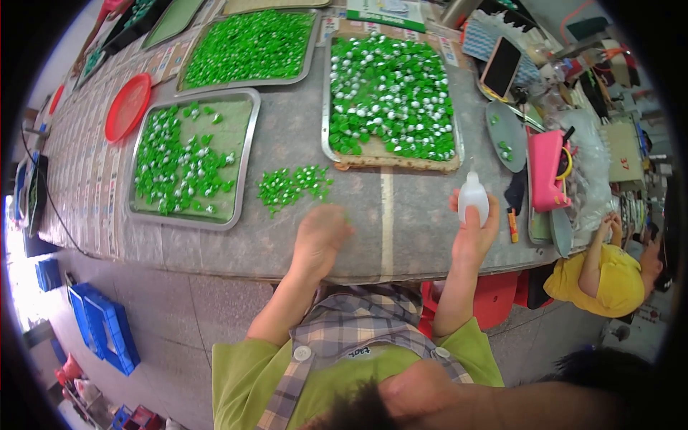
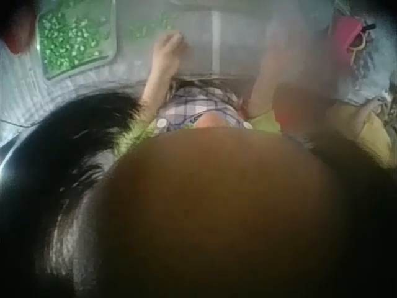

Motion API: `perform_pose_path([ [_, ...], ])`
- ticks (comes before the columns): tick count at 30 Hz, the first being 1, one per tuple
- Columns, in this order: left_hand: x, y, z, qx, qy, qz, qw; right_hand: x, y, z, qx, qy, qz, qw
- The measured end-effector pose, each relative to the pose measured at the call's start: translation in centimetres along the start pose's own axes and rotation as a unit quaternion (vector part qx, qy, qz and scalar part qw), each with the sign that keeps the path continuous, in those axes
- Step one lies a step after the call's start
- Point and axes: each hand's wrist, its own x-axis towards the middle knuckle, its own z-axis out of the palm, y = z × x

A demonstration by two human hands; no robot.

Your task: The person applies glue from a squeeze bottle onto small plastic pieces and attaches them to components by hand.

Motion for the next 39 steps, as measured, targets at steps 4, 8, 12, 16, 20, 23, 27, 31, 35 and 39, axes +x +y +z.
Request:
perform_pose_path([
  [4, 0.1, 0.2, -0.1, -0.018, -0.020, 0.009, 1.000, 3.0, 1.8, -3.9, -0.092, 0.021, 0.028, 0.995],
  [8, 0.5, 0.2, 0.2, -0.019, -0.016, 0.004, 1.000, 4.9, 3.4, -6.1, -0.032, 0.043, 0.059, 0.997],
  [12, 0.4, 0.4, 0.5, -0.017, 0.003, 0.007, 1.000, 6.5, 4.1, -6.3, -0.099, 0.041, 0.017, 0.994],
  [16, 0.7, 0.4, 0.3, -0.022, -0.042, 0.016, 0.999, 6.3, 4.2, -6.5, -0.162, 0.035, 0.019, 0.986],
  [20, 0.8, 0.6, -0.1, -0.034, -0.008, 0.024, 0.999, 5.3, 1.9, -4.1, -0.482, 0.142, -0.261, 0.824],
  [23, 0.6, 0.7, 0.1, -0.030, -0.010, 0.028, 0.999, 5.3, -0.2, -1.1, -0.414, 0.029, -0.288, 0.863],
  [27, 0.5, 0.2, 0.8, -0.035, -0.042, 0.015, 0.998, 9.1, 2.2, 3.0, -0.499, -0.114, -0.275, 0.814],
  [31, -0.1, 0.3, 0.4, -0.029, -0.024, 0.016, 0.999, 10.4, 5.3, 4.2, -0.574, -0.152, -0.228, 0.772],
  [35, -0.2, 0.7, 0.3, -0.020, -0.014, 0.026, 0.999, 9.8, 4.8, 4.2, -0.529, -0.148, -0.254, 0.796],
  [39, 0.2, 0.6, 0.5, -0.010, 0.000, 0.014, 1.000, 6.1, 0.8, 4.7, -0.240, -0.182, -0.019, 0.953],
])
